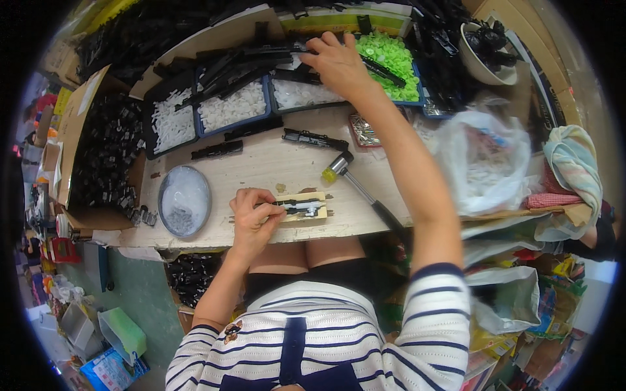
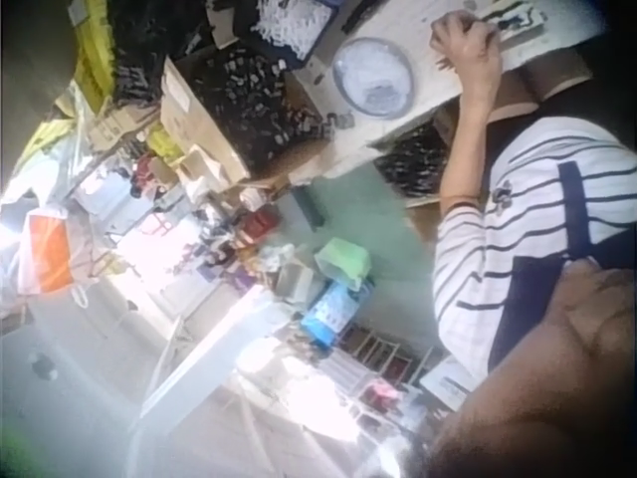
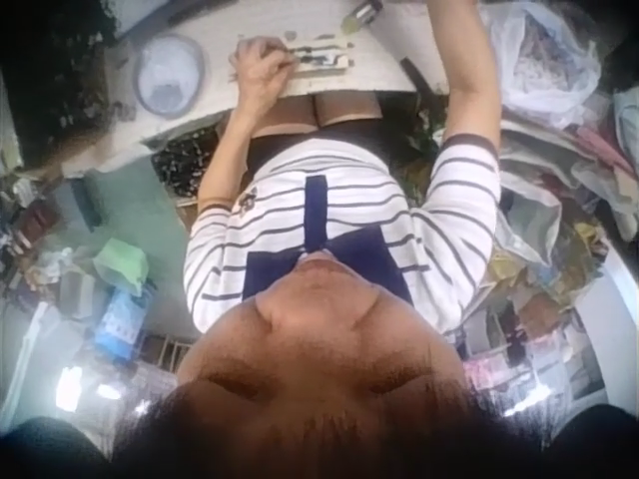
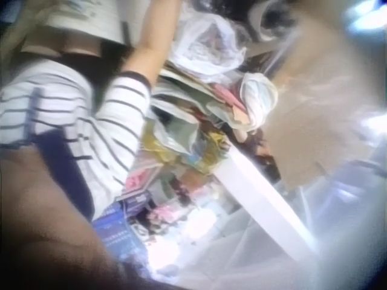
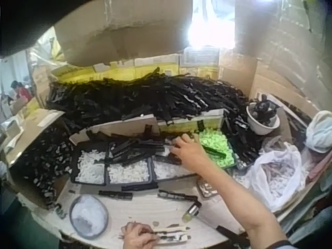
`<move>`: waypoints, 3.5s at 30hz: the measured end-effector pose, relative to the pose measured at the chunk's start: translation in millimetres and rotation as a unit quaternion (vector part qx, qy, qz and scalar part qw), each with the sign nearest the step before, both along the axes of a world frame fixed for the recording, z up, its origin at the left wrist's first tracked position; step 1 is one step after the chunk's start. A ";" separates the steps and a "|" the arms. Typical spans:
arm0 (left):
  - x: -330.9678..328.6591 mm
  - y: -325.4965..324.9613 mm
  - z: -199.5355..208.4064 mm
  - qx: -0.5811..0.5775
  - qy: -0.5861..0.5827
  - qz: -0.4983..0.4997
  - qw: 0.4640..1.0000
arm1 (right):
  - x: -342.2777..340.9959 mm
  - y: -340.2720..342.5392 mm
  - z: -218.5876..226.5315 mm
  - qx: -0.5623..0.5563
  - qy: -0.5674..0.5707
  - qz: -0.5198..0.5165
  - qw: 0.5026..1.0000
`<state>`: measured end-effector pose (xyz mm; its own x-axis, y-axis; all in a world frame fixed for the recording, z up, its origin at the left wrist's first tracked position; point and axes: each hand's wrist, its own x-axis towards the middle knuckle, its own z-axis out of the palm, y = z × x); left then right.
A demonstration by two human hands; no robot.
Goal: The person assembles small plastic toy components by hand at a workbench, using a hammer and pliers to join the parts.
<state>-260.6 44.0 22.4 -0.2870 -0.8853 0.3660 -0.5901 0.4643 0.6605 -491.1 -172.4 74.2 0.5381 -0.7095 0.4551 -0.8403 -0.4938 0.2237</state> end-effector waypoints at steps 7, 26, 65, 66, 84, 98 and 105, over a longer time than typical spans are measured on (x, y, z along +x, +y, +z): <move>11.1 0.2 1.4 -0.002 0.081 0.029 0.996 | 19.5 65.8 37.4 0.075 -0.284 0.123 0.948; 43.2 22.8 1.8 0.046 0.171 0.093 0.980 | 97.3 208.6 -25.5 0.242 -0.149 0.094 0.954; 26.0 -4.3 30.4 -0.093 -0.330 -0.157 0.926 | 25.2 246.0 -1.9 0.296 -0.160 -0.036 0.941; 26.3 -4.2 30.7 -0.087 -0.343 -0.158 0.922 | 25.5 244.9 1.2 0.296 -0.160 -0.035 0.941; 25.0 -14.9 31.7 -0.073 -0.317 -0.175 0.929 | 37.6 250.1 2.0 0.311 -0.082 -0.088 0.943; 29.3 -11.6 15.1 0.027 -0.019 -0.053 0.998 | 66.5 231.3 6.1 0.361 -0.138 -0.028 0.922; 29.5 1.2 1.4 -0.056 -0.018 -0.016 0.998 | 67.0 205.4 14.7 0.385 -0.158 -0.072 0.907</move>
